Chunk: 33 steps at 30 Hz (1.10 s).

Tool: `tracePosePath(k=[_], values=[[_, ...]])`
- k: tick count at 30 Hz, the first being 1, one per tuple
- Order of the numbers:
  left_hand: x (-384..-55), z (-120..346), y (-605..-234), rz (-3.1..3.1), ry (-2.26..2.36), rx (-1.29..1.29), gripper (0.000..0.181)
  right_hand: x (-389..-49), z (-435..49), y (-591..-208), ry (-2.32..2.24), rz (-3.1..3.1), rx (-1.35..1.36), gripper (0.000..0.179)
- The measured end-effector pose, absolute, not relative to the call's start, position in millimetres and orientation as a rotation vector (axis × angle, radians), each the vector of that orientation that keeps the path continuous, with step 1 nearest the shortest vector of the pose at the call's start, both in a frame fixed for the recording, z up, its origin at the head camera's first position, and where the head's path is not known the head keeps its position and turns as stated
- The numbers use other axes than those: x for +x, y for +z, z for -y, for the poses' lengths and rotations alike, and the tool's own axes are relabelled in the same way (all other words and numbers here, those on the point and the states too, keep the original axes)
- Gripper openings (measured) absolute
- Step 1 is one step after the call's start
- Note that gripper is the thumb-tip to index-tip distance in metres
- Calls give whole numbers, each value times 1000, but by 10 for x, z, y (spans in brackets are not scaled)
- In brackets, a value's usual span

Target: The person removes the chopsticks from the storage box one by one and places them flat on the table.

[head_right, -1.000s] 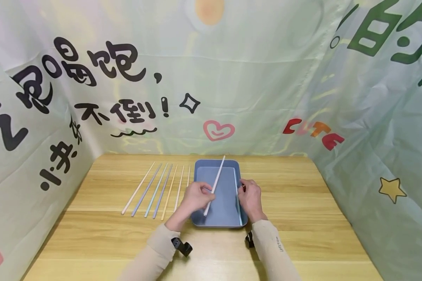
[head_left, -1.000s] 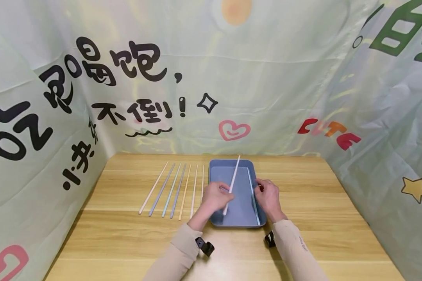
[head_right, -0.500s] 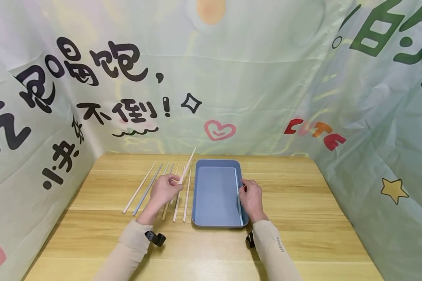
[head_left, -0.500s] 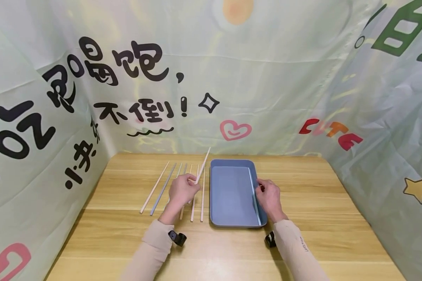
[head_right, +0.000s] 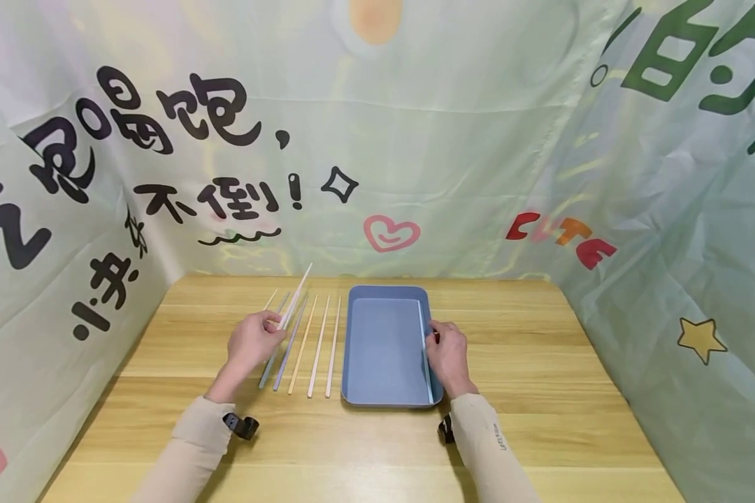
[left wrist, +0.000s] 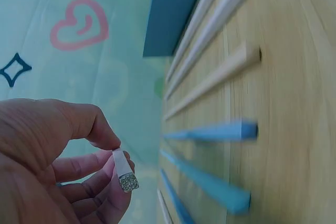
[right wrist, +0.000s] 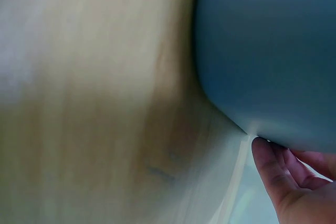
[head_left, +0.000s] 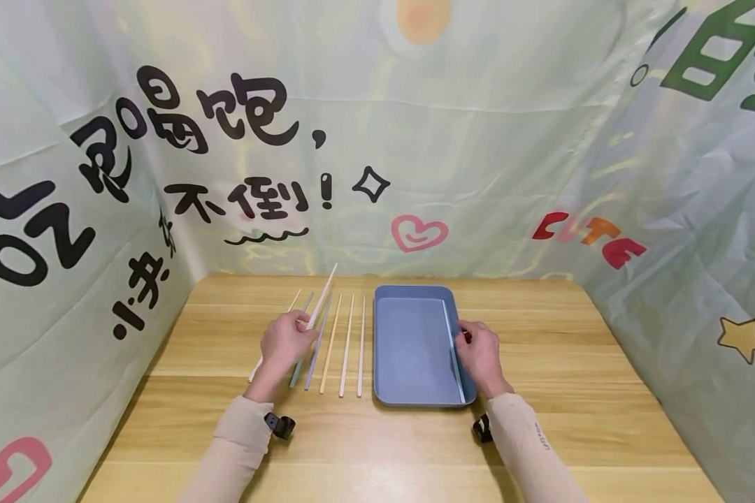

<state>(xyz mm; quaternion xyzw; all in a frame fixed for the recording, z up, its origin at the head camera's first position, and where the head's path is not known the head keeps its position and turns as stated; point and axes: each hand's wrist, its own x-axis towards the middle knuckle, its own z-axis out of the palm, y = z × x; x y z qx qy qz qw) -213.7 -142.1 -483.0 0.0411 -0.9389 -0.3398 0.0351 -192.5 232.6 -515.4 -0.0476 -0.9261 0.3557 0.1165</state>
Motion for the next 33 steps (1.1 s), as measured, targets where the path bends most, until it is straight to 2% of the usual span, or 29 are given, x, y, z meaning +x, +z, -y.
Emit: tracePosePath(k=[17, 33], values=[[-2102, 2107, -5004, 2924, -949, 225, 34, -1944, -2322, -5221, 951, 2599, -35, 31], [-2050, 2352, -5108, 2976, -853, 214, 35, -1935, -2329, -5216, 971, 2605, -45, 32]])
